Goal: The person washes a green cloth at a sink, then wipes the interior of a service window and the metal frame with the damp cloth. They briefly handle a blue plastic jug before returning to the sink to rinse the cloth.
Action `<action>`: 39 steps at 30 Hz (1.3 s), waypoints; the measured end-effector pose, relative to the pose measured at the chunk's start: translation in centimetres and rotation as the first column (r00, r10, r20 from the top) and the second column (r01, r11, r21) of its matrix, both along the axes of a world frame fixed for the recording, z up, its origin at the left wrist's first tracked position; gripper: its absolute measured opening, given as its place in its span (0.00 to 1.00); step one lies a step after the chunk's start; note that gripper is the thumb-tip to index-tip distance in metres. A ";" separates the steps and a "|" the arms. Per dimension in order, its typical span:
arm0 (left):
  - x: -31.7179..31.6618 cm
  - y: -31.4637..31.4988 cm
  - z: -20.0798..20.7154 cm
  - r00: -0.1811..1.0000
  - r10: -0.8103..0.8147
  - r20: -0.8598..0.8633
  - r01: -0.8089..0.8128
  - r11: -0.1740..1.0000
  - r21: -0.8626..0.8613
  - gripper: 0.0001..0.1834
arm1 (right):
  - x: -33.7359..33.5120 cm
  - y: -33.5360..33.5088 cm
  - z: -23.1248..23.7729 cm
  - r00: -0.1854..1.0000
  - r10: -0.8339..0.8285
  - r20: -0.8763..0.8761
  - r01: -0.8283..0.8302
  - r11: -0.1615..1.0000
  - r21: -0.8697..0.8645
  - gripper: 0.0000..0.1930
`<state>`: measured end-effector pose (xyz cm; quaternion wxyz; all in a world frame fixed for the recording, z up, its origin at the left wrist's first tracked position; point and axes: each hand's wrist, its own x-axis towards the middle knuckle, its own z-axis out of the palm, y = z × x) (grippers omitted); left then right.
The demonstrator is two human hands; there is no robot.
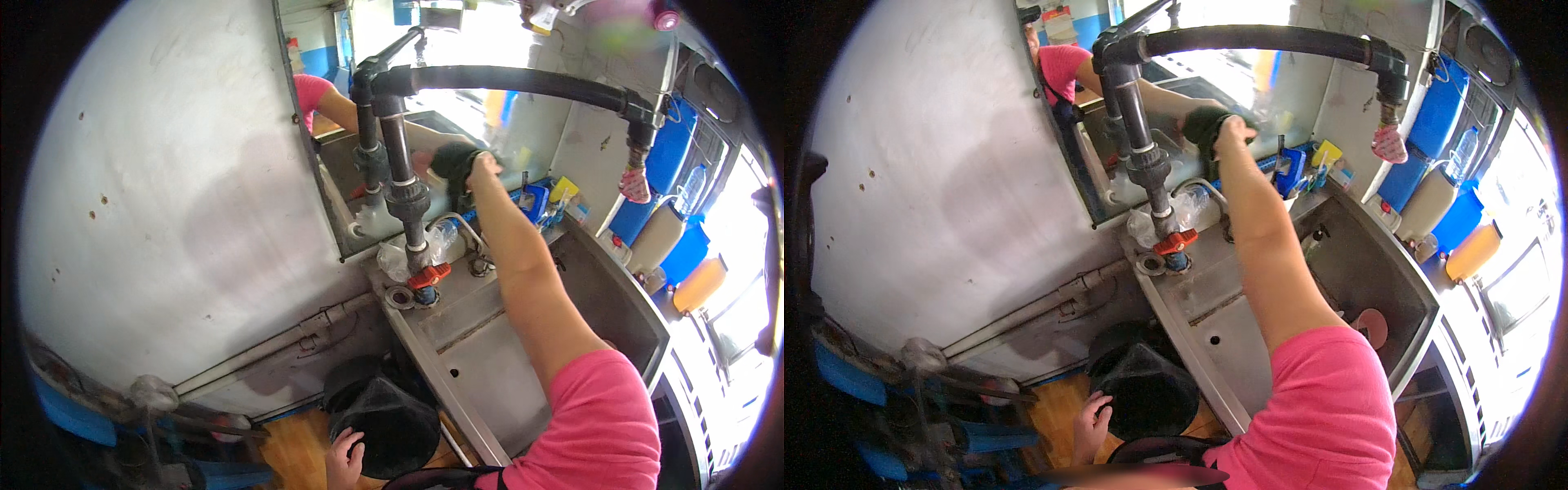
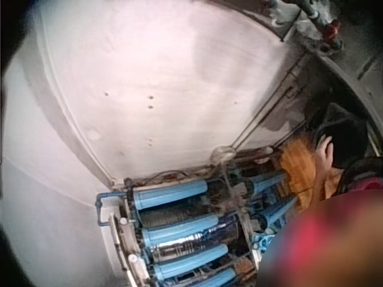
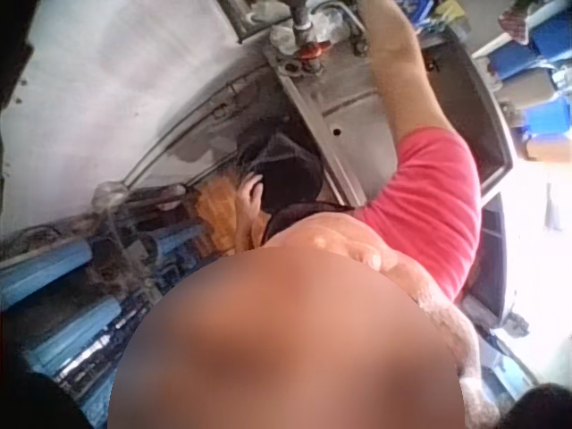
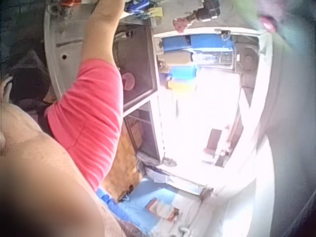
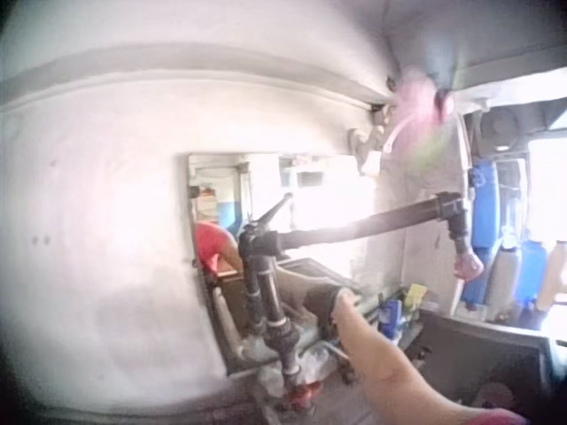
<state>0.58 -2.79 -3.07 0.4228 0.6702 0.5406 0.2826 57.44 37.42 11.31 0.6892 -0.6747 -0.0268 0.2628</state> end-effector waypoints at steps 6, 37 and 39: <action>0.3 2.0 0.9 0.997 -0.080 -0.007 0.080 0.976 0.202 0.12 | -5.9 0.1 1.6 0.739 0.360 -0.570 -0.131 0.906 0.402 0.27; -6.4 -1.1 8.7 0.991 0.118 -0.057 -0.091 0.931 0.354 0.14 | -9.6 -16.0 6.2 0.978 -0.103 0.184 -0.017 0.830 0.557 0.13; -6.7 -1.6 8.8 0.991 0.120 -0.053 -0.093 0.931 0.354 0.13 | -14.8 -22.3 9.4 0.741 -0.443 0.504 -0.046 0.716 0.696 0.19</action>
